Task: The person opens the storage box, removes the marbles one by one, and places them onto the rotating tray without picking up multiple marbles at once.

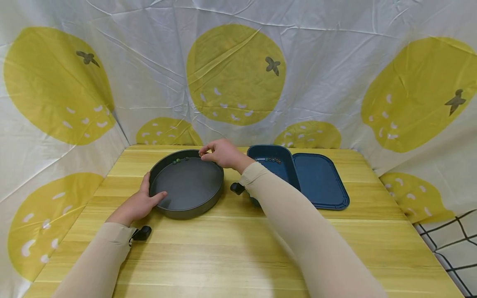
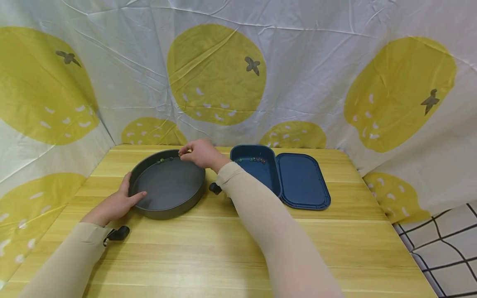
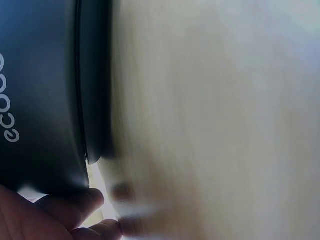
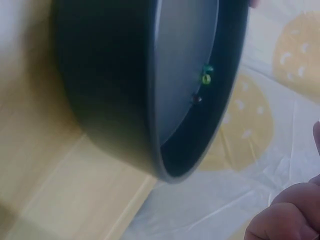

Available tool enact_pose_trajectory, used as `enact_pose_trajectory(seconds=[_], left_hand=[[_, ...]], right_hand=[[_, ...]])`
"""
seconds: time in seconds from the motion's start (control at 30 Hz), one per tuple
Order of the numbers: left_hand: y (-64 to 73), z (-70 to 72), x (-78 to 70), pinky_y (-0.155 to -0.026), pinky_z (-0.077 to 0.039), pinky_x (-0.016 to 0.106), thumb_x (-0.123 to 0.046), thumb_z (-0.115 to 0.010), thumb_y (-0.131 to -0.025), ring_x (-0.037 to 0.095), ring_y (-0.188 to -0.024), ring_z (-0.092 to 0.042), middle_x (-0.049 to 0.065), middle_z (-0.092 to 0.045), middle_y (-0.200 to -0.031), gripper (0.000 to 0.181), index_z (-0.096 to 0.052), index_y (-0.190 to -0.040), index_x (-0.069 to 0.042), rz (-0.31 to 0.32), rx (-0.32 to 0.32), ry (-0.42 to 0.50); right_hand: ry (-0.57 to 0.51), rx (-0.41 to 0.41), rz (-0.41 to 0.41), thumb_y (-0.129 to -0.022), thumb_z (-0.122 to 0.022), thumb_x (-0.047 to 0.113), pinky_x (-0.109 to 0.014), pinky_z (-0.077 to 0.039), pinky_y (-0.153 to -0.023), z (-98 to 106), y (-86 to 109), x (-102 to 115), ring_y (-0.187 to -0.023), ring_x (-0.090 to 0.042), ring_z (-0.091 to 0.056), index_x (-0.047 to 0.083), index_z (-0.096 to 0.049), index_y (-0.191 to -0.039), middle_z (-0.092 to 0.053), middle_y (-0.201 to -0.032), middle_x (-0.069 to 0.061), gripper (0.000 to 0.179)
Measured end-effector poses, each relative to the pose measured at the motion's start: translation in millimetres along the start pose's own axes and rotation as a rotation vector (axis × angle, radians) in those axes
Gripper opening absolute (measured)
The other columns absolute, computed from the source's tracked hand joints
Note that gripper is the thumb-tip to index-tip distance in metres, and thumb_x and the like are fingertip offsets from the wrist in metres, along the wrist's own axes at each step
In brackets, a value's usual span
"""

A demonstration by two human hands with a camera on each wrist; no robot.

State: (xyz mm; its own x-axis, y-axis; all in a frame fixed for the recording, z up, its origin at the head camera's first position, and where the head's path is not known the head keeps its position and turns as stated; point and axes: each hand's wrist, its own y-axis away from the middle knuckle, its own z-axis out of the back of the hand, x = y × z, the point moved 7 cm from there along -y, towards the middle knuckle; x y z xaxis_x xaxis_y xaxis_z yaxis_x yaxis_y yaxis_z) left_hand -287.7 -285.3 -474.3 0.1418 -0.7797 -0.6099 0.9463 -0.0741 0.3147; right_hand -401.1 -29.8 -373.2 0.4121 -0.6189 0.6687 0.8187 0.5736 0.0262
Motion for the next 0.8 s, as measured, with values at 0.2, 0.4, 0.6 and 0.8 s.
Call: enact_pose_trajectory(seconds=[0.2,0.4,0.6,0.8], left_hand=[[0.6,0.8,0.1,-0.12,-0.031,0.069,-0.066,-0.048,-0.104,0.06,-0.148,-0.035,0.042,-0.007,-0.167,0.114,0.033,-0.161,-0.01,0.002,0.002,0.0],[-0.4,0.4,-0.4,-0.121,-0.03,0.07,-0.067,-0.048,-0.104,0.059,-0.15,-0.032,0.04,-0.005,-0.169,0.114,0.032,-0.162,-0.01,0.005,0.002,0.006],[-0.7,0.0,-1.1,-0.122,-0.028,0.07,-0.066,-0.048,-0.105,0.059,-0.151,-0.029,0.04,-0.003,-0.169,0.113,0.032,-0.161,-0.01,0.001,0.004,0.012],[0.1,0.3,-1.6,-0.122,-0.027,0.07,-0.066,-0.048,-0.105,0.059,-0.152,-0.028,0.04,-0.003,-0.169,0.114,0.033,-0.161,-0.01,0.005,0.008,0.016]], right_hand=[[0.008,0.02,0.018,-0.105,-0.068,0.027,-0.033,-0.055,-0.098,-12,-5.6,9,-0.121,-0.02,-0.067,0.015,-0.075,-0.131,-0.075,-0.131,-0.001,0.03],[0.0,0.041,0.035,-0.105,-0.068,0.026,-0.034,-0.056,-0.1,-22,-9.2,15,-0.124,-0.02,-0.067,0.015,-0.076,-0.131,-0.075,-0.13,0.0,0.029],[0.019,0.051,0.032,-0.104,-0.069,0.026,-0.033,-0.055,-0.098,-29,-12.1,19,-0.122,-0.018,-0.067,0.017,-0.076,-0.13,-0.076,-0.129,0.001,0.029],[0.039,0.055,0.049,-0.103,-0.07,0.027,-0.027,-0.055,-0.091,-33,-13.5,21,-0.12,-0.015,-0.068,0.017,-0.076,-0.131,-0.076,-0.128,0.004,0.03]])
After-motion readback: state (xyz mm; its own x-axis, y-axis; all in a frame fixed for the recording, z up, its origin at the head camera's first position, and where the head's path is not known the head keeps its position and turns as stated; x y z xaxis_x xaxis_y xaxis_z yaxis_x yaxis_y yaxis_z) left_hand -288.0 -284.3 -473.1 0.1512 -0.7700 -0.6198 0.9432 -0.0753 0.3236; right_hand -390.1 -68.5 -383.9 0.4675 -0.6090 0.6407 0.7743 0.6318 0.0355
